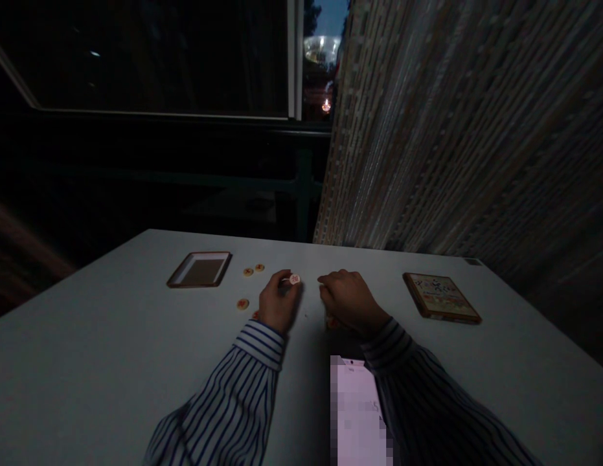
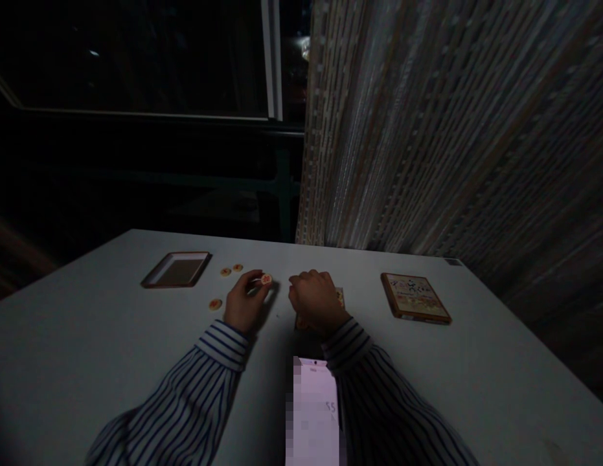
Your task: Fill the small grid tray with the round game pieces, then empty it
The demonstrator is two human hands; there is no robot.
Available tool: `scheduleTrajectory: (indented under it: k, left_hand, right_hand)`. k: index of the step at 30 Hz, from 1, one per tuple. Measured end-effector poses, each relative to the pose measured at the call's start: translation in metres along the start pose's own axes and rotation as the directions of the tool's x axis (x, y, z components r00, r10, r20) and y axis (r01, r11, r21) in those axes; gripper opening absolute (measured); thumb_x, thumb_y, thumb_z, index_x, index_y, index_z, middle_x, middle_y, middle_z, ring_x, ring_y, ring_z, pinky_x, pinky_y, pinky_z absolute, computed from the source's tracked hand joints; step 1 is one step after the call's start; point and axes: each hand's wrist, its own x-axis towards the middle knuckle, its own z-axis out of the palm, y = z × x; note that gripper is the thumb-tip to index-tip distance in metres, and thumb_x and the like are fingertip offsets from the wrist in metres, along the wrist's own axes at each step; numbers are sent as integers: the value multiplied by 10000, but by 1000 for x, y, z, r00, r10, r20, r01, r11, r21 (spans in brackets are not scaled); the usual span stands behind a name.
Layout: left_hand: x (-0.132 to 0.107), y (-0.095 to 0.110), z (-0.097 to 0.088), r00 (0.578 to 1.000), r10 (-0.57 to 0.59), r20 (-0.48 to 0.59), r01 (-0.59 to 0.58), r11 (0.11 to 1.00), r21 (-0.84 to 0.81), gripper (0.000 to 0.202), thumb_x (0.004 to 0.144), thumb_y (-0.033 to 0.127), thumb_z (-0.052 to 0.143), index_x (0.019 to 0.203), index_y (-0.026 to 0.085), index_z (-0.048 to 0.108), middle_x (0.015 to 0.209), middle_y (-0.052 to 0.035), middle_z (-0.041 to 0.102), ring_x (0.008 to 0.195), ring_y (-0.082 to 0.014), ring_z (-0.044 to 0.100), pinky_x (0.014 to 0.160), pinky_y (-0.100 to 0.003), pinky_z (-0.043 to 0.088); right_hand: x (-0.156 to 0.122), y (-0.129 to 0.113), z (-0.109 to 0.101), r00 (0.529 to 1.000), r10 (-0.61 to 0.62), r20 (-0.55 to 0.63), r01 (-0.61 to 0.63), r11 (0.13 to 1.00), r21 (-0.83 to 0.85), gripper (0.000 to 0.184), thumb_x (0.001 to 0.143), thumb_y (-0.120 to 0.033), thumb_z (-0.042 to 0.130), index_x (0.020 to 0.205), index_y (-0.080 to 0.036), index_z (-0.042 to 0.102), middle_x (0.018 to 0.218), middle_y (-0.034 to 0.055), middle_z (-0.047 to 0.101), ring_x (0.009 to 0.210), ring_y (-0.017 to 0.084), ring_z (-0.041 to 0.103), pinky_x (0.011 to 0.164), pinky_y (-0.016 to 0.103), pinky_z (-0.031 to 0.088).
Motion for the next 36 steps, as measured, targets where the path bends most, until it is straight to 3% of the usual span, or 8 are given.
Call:
scheduleTrajectory:
  k: [8,18,28,36]
  left_hand:
    - [-8,9,11,992,-110,66,123,960,-250,365,644,264,663,973,140,566,853,-68,650,791,-157,617,766,-302,490]
    - [-19,17,25,946,-251,205,321,816,-481,317,565,233,709,843,124,603,744,-58,678,705,-145,638,679,-273,512]
    - [-20,15,29,918,-274,285,392,733,-556,335,537,203,732,831,126,594,720,-43,681,699,-139,644,683,-266,511]
    - [-22,8,32,922,-240,303,375,747,-549,325,557,203,734,838,129,588,741,-50,677,716,-141,643,694,-270,510]
  right_hand:
    - [-1,16,-13,998,26,-61,-20,994,103,350,864,-286,366,1122,-185,580,1060,62,638,999,188,530,866,301,335]
    - [-1,35,-17,997,2,-78,10,988,151,350,861,-296,374,1099,-173,600,1047,66,647,986,189,547,863,306,368]
    - [-1,41,-14,997,-53,-47,60,987,148,343,848,-290,395,1083,-170,614,1043,79,651,969,206,564,845,314,389]
    - [0,35,-10,994,-110,10,107,977,185,323,839,-298,408,1032,-185,641,1001,69,666,927,197,584,789,282,399]
